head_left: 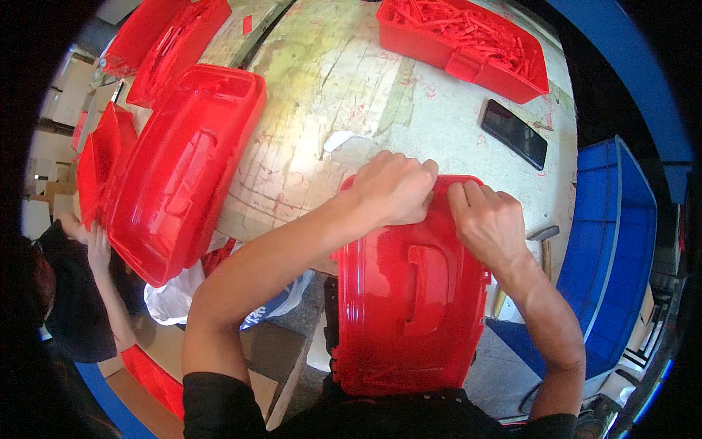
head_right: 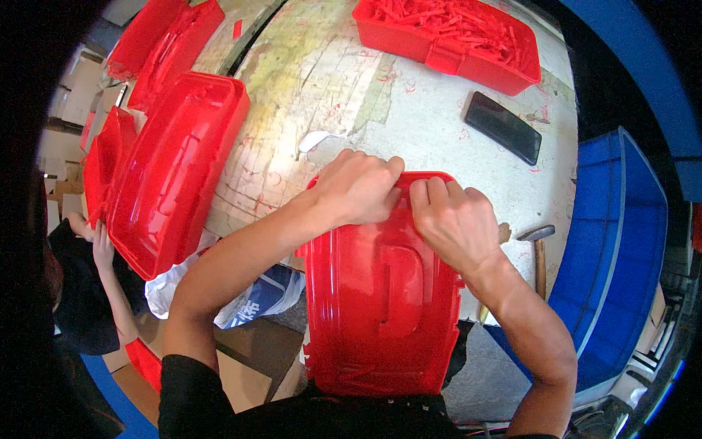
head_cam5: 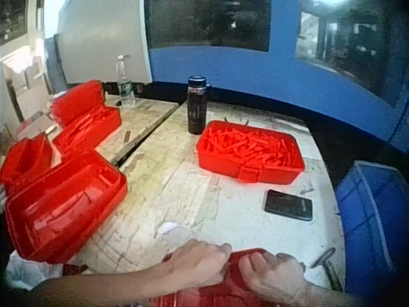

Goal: The person assembles red plastic containers by snapping lids onto bases, inserting handles, and using a hammer to seat components. They repeatedly flip containers, align parts, and tap edges to secure them. A coworker performs similar assembly across the table.

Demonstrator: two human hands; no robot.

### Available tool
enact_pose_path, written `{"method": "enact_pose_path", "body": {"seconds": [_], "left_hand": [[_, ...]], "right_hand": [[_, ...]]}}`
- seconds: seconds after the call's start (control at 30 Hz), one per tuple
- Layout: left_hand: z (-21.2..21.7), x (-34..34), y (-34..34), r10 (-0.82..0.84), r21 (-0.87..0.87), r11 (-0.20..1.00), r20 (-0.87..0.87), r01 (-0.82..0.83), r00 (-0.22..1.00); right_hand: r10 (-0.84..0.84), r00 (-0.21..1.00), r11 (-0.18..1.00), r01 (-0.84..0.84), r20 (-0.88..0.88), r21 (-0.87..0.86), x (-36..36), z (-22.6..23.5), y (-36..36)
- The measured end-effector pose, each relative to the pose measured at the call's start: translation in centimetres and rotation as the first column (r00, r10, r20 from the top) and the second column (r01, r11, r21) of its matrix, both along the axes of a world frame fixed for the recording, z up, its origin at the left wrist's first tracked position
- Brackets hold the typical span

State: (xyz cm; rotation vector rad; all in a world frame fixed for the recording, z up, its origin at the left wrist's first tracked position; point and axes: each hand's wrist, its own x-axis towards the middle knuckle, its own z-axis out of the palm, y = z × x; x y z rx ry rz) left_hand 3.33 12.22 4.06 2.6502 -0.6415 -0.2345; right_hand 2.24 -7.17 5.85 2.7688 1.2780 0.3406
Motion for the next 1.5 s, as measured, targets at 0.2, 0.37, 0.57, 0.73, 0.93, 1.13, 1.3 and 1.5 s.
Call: {"method": "enact_pose_path", "body": {"seconds": [0.2,0.37,0.57,0.73,0.93,1.13,1.3,1.5], "left_hand": [[-0.3,0.3,-0.6,-0.039,0.022,0.999,-0.008,0.039,0.999],[-0.6,0.2,-0.8,-0.011,0.060,0.998,0.038,0.008,0.999],[-0.8,0.3,-1.0,-0.043,0.129,0.991,0.113,0.028,0.993],[-1.0,0.5,-1.2,0.023,0.087,0.996,0.112,-0.032,0.993],[-1.1,0.7,-1.8,0.114,0.067,0.990,0.099,-0.121,0.989],[-1.1,1.1,-2.4,0.205,0.075,0.975,0.056,-0.209,0.977],[-0.9,1.1,-2.7,0.163,0.110,0.980,0.055,-0.168,0.985],[-1.2,1.2,-2.5,0.157,0.079,0.983,0.103,-0.165,0.982]], "right_hand": [[-0.252,0.958,0.965,0.239,-0.138,-0.105,-0.5,-0.9,0.1],[-0.291,0.943,0.955,0.297,-0.163,0.014,-0.7,-1.4,0.0],[-0.147,0.984,0.989,0.144,-0.105,-0.039,-0.1,-1.8,-0.1],[-0.025,0.999,0.995,0.028,0.036,-0.094,1.0,-1.3,0.0],[0.071,0.997,0.970,-0.060,0.036,-0.236,2.8,-0.3,0.4],[-0.267,0.959,0.963,0.268,-0.091,-0.001,2.0,-2.0,1.3],[-0.496,0.854,0.864,0.503,-0.156,0.005,0.0,-3.2,2.1],[-0.220,0.975,0.966,0.216,-0.012,-0.140,1.2,-1.2,1.2]]}}
